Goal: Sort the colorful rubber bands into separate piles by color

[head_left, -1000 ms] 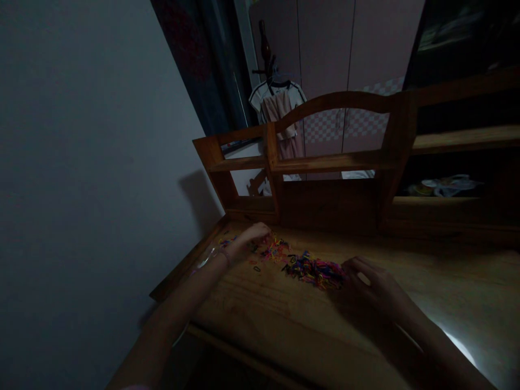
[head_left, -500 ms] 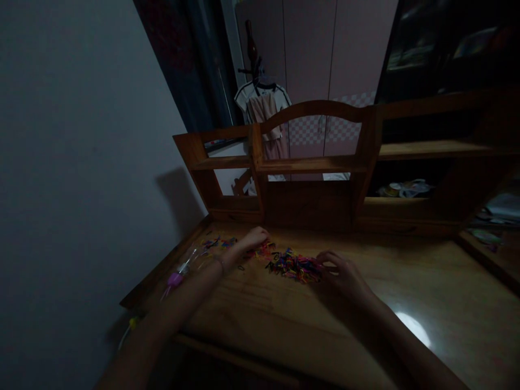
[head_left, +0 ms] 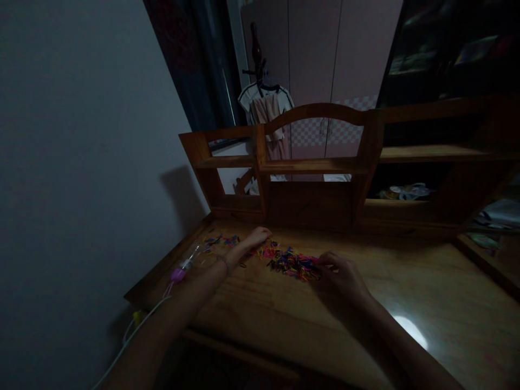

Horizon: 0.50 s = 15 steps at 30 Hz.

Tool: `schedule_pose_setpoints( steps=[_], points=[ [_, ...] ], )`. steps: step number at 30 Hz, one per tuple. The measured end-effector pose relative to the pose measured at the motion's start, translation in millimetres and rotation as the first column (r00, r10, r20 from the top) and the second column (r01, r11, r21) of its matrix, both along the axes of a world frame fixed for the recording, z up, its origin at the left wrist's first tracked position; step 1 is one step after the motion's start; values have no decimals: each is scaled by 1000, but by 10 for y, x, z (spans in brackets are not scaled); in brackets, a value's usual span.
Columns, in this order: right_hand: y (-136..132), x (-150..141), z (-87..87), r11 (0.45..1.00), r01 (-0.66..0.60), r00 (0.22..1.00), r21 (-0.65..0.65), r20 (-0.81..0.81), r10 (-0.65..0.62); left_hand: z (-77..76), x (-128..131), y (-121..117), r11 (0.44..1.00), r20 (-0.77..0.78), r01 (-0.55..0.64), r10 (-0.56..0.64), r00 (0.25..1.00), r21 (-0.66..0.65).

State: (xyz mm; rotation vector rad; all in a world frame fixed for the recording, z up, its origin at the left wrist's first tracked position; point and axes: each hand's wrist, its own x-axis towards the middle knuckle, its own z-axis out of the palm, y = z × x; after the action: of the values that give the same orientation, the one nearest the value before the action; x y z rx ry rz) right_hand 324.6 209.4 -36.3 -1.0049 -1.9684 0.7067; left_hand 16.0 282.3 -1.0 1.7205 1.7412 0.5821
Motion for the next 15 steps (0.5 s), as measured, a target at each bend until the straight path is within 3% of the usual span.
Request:
schedule_pose_setpoints(
  steps=[5,8,11,15],
  points=[
    [6,28,13,997,71,997,-15,6,-71,-103,284,-89,998,32,64,-64,997,-2],
    [10,39,-5,997,77,997,-22,16,-77,-89,230,-133,999,16,43,-43,999,14],
    [-2,34,-3,998,55,998,-9,36,-55,-14,-51,-112,998,-38,-41,42,998,42],
    [-34,16,27,1000,13,999,23,40,-14,135,-692,-54,971,-157,-213,228,961,110]
  ],
)
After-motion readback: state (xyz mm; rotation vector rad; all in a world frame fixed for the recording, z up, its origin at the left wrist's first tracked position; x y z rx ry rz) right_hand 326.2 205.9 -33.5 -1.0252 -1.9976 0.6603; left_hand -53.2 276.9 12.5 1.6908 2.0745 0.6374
